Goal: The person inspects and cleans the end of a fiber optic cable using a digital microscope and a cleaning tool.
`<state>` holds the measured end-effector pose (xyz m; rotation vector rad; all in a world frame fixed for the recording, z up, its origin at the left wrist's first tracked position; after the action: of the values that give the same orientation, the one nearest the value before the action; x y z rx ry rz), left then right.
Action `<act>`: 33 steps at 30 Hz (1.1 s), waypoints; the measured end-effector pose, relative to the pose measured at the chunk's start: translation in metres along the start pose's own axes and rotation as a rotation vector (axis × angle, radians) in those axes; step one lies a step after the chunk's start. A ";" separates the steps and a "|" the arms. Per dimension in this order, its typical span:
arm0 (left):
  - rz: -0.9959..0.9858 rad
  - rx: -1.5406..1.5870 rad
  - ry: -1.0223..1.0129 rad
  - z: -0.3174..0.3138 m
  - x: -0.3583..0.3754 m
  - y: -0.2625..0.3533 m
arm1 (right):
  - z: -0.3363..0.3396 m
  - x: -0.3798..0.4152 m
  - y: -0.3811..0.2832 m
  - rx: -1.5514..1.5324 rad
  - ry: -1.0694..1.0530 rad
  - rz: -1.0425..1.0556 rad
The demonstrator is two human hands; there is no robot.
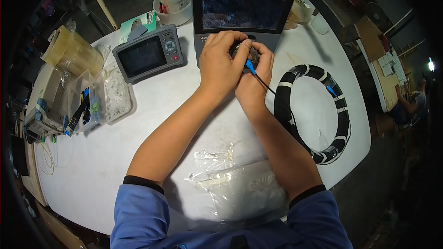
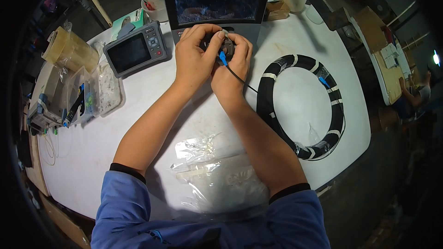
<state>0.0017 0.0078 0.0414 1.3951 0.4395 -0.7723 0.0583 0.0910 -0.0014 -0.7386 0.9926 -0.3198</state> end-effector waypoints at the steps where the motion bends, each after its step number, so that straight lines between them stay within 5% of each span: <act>1: -0.007 -0.002 0.000 0.000 0.000 0.000 | 0.000 0.000 0.000 0.000 -0.001 0.000; 33: -0.034 -0.019 -0.028 0.001 0.001 -0.003 | 0.001 0.000 0.000 0.005 -0.014 -0.011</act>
<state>-0.0005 0.0063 0.0389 1.3605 0.4483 -0.8123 0.0593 0.0915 -0.0005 -0.7411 0.9742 -0.3263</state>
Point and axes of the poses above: each hand's wrist, its own x-axis away from the middle knuckle, its own z-axis out of the back of the hand, y = z × x, the point moved 1 cm from there along -x, towards the middle knuckle, and after that the axes turned 8 degrees about x, right-handed, at the moved point
